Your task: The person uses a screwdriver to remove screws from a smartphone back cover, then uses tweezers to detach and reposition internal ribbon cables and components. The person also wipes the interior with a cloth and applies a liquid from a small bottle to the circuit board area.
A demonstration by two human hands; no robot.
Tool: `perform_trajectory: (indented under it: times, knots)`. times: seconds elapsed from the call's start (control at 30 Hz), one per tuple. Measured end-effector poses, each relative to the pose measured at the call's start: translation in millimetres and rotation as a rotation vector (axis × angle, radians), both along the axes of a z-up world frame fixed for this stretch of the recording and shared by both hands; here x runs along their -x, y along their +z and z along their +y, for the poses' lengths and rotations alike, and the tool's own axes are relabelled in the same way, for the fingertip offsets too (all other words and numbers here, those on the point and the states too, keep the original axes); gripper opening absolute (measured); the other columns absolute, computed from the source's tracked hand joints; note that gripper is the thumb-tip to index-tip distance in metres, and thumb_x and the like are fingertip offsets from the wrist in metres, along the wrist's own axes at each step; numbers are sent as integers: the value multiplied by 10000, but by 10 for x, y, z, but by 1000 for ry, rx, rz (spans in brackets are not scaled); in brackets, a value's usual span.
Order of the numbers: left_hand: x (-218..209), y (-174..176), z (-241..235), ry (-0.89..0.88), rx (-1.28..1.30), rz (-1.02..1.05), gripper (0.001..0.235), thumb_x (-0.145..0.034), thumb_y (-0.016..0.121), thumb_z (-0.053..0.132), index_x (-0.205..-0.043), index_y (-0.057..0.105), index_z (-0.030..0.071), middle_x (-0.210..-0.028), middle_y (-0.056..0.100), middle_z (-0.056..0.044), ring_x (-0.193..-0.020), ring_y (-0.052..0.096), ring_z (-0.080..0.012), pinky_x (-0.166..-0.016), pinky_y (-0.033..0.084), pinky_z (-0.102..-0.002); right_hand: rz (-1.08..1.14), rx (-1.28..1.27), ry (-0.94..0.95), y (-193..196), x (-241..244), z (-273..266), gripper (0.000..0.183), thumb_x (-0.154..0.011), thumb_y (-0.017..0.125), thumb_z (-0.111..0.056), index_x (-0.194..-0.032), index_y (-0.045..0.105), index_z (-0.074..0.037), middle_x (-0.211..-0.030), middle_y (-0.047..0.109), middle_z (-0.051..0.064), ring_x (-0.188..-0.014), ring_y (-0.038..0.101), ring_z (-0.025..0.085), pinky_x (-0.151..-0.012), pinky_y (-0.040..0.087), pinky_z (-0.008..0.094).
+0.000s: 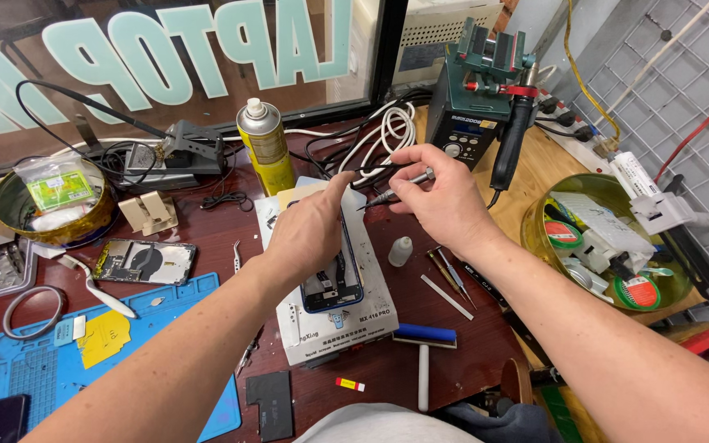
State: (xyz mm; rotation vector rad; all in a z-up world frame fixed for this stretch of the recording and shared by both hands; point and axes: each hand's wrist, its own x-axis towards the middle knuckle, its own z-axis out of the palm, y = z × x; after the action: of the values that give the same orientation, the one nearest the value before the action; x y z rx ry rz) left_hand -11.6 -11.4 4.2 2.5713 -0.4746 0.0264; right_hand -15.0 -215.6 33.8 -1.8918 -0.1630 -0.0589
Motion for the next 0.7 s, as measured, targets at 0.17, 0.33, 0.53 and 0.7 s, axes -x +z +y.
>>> perform_trajectory:
  times: [0.17,0.33,0.53,0.7]
  knots:
    - [-84,-24,-8,-9,-40,61,688,-807,568,-43,-1452,432,154,-1058,716,-223,-1008,680,-405,-826,537,-510,30,-14,-14,-13,19,-34,311,-928,658,-56,-1239,651,-51,-1006,673,69,-821,728,130,-718,674,279]
    - [-97,-134,19,-7,25,15,591,-864,562,-31,-1424,465,133,-1104,711,-220,-1018,673,-420,-839,527,-508,-4,-61,-32,-101,2,-86,297,-935,653,-54,-1231,630,-39,-1011,661,74,-815,717,123,-723,666,284]
    - [-255,-74,-72,329,1204,687,508,-914,630,-11,-1390,497,111,-786,570,-39,-640,508,-143,-560,442,-327,-161,-132,-52,-140,-89,-196,271,-1005,502,-27,-1268,562,-46,-867,673,112,-787,733,141,-716,579,255]
    - [-263,34,-252,198,1649,951,346,-935,587,-11,-1256,531,105,-805,554,8,-623,484,-85,-538,417,-252,-177,-34,133,-28,-59,-75,188,-986,648,-95,-1161,696,-46,-961,710,9,-799,643,65,-708,550,248]
